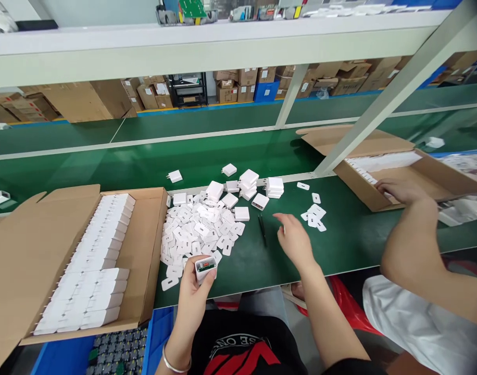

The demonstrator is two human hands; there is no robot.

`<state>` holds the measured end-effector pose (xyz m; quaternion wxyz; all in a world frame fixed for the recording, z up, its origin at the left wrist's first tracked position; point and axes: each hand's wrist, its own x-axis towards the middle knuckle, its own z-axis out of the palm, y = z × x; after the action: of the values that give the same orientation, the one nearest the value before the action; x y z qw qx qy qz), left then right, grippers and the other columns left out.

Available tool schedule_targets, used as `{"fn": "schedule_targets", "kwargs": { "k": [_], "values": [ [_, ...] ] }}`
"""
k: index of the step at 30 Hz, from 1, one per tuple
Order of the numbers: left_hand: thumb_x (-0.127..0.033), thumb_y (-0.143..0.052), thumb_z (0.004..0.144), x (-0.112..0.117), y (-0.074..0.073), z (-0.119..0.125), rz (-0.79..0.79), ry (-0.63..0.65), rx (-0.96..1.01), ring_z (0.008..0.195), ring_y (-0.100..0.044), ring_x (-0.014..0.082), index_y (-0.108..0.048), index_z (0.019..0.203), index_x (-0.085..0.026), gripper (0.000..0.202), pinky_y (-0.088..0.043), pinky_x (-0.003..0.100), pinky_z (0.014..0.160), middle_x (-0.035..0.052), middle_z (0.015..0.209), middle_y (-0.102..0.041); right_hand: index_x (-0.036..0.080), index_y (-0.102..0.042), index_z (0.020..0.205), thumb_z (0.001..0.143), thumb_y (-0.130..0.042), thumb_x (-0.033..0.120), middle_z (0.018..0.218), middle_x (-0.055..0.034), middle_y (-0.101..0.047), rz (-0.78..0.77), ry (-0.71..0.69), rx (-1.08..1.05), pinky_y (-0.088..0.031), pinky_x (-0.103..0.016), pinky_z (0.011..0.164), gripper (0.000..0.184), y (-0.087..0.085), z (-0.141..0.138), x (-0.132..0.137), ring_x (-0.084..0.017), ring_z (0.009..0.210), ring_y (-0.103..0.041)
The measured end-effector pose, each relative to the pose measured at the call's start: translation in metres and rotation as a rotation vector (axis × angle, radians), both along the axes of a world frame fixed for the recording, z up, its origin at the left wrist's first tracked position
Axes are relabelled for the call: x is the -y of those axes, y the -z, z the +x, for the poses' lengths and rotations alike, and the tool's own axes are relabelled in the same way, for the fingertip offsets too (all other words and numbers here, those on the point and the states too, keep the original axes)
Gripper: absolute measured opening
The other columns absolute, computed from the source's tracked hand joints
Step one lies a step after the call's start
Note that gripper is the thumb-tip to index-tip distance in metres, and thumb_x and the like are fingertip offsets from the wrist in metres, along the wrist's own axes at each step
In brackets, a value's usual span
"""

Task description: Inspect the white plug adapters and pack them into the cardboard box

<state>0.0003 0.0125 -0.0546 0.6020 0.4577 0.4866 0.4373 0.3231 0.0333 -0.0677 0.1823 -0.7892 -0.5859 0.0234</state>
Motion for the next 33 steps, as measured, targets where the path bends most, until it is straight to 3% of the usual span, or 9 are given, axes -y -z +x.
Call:
{"fn": "schedule_targets", "kwargs": {
  "k": [2,5,11,15,20,22,26,29,33],
  "values": [
    [-0.047,-0.076,0.089,0.001,-0.002,0.002,-0.023,-0.017,0.011,0.104,-0.064,0.0193,-0.061,0.115,-0.019,0.041,-0.051,0.027,0.084,0.0087,0.115,-0.07,0.012,-0.062,0.121,0.1,-0.053,0.03,0.115,-0.0182,-0.065,-0.024,0.193,0.02,-0.051,-0.042,0.08,0.029,0.0,0.016,0.003,-0.034,0.11,-0.061],
    [-0.047,-0.077,0.087,0.001,-0.004,0.006,-0.07,-0.028,0.024,0.101,-0.064,0.0199,-0.061,0.114,-0.019,0.043,-0.05,0.028,0.082,0.0086,0.112,-0.07,0.014,-0.063,0.094,0.091,-0.068,0.048,0.097,-0.0172,-0.064,-0.096,0.339,0.026,-0.046,-0.04,0.07,0.034,0.009,0.03,0.008,-0.037,0.096,-0.062],
    [-0.051,-0.077,0.084,-0.001,0.001,0.017,-0.124,0.023,0.08,0.087,-0.064,0.0194,-0.062,0.107,-0.018,0.043,-0.048,0.027,0.073,0.0104,0.107,-0.074,0.016,-0.064,0.091,0.095,-0.059,0.031,0.099,-0.0134,-0.066,-0.074,0.225,-0.027,-0.043,-0.035,0.072,0.015,0.019,0.028,-0.001,-0.028,0.093,-0.062],
    [-0.059,-0.067,0.09,0.0,0.004,0.02,-0.131,0.046,0.077,0.085,-0.063,0.0211,-0.066,0.102,-0.018,0.043,-0.047,0.029,0.071,0.011,0.105,-0.073,0.014,-0.066,0.095,0.102,-0.042,0.028,0.103,-0.017,-0.067,0.024,0.143,-0.13,-0.046,-0.037,0.075,0.029,0.003,0.022,-0.007,-0.028,0.092,-0.063],
    [-0.065,-0.039,0.103,-0.003,0.009,0.025,-0.093,0.097,0.118,0.081,-0.058,0.0205,-0.069,0.093,-0.018,0.057,-0.045,0.029,0.071,0.0082,0.092,-0.069,0.02,-0.072,0.104,0.107,-0.043,0.041,0.096,-0.0066,-0.07,0.046,-0.146,-0.408,-0.053,-0.03,0.071,0.036,-0.029,-0.032,0.013,-0.019,0.079,-0.066],
    [-0.065,-0.034,0.104,-0.006,0.011,0.029,-0.041,0.094,0.139,0.081,-0.058,0.0211,-0.069,0.091,-0.018,0.06,-0.046,0.03,0.072,0.008,0.091,-0.067,0.021,-0.074,0.11,0.104,-0.053,0.043,0.091,-0.0041,-0.07,0.012,-0.289,-0.693,-0.055,-0.029,0.065,0.031,-0.04,-0.064,0.025,-0.016,0.07,-0.065],
    [-0.062,-0.032,0.106,-0.009,0.013,0.035,0.128,0.051,0.099,0.082,-0.057,0.0213,-0.065,0.088,-0.019,0.057,-0.046,0.032,0.075,0.0066,0.09,-0.064,0.019,-0.071,0.118,0.093,-0.072,0.04,0.084,-0.0012,-0.067,-0.001,-0.295,-1.205,-0.057,-0.027,0.063,0.033,-0.051,-0.11,0.04,-0.014,0.07,-0.063],
    [-0.056,-0.031,0.108,-0.008,0.011,0.034,0.245,0.071,0.022,0.086,-0.057,0.0212,-0.062,0.09,-0.019,0.051,-0.046,0.033,0.08,0.0057,0.09,-0.063,0.017,-0.073,0.105,0.092,-0.074,0.04,0.085,-0.0027,-0.069,-0.042,-0.317,-1.295,-0.056,-0.026,0.063,0.026,-0.051,-0.124,0.043,-0.014,0.071,-0.063],
    [-0.047,-0.043,0.108,-0.008,0.008,0.033,0.324,0.115,-0.047,0.095,-0.061,0.0215,-0.064,0.098,-0.019,0.036,-0.048,0.033,0.086,0.0065,0.097,-0.065,0.02,-0.078,0.104,0.097,-0.069,0.036,0.091,-0.0038,-0.069,-0.005,-0.342,-1.149,-0.054,-0.027,0.068,0.02,-0.047,-0.134,0.043,-0.014,0.075,-0.062]
  ]
}}
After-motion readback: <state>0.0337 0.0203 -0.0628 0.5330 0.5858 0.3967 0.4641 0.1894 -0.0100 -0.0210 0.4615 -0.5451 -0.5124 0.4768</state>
